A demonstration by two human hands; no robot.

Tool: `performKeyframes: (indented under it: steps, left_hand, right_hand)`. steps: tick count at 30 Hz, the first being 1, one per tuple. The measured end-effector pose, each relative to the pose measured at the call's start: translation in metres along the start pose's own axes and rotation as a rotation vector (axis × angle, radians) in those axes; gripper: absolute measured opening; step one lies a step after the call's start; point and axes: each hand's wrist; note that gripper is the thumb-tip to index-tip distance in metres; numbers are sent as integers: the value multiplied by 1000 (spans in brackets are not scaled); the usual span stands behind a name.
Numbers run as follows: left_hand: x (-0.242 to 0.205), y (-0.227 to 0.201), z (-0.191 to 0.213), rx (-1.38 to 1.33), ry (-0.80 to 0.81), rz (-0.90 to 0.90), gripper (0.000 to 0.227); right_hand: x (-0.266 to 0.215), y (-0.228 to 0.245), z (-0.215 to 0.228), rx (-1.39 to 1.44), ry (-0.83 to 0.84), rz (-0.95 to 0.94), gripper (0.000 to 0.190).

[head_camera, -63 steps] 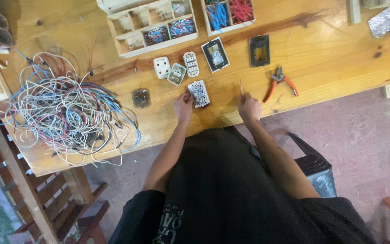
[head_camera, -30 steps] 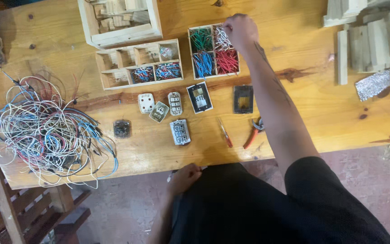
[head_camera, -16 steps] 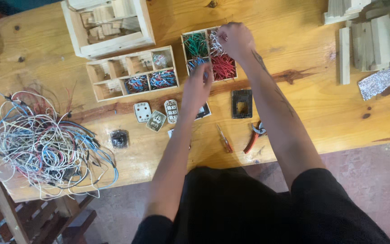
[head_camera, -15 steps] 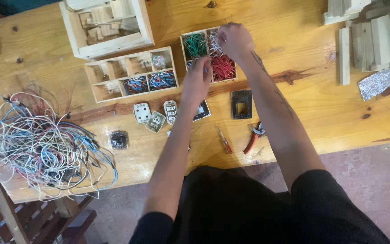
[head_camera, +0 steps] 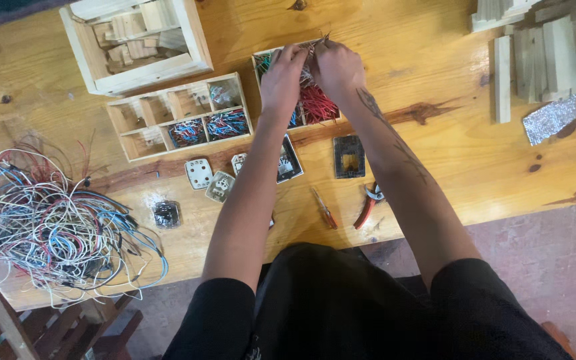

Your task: The person wires an electrical component by hand, using a screwdriver to tighten terminals and wire strippers to prepare the wires.

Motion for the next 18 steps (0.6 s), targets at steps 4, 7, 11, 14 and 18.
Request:
performKeyframes:
  steps: [4,7,11,14,18]
  left_hand:
    - [-2,-2,15,-13,114,-28,62]
    - [-4,7,13,25,-10,-93,44]
    - [-4,18,11,103,11,-105,48]
    - [-5,22,11,131,1,-112,46]
    - [-9,17,15,-41,-21,-7,49]
  right_hand:
    - [-1,7,6,-29,97,-56,21]
    - [-3,1,1,49,-80,18,16]
    - [-2,-6,6,282,-131,42,9]
    - [-4,-5,19,444,-194,55,6]
    - [-22,6,57,712,-216,-37,15]
Point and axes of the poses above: each hand's wrist, its own x-axis towards the middle knuckle, its own z-axis out of the back of the hand, y = z × x, and after that the axes turned 1 degree about -z, right-handed
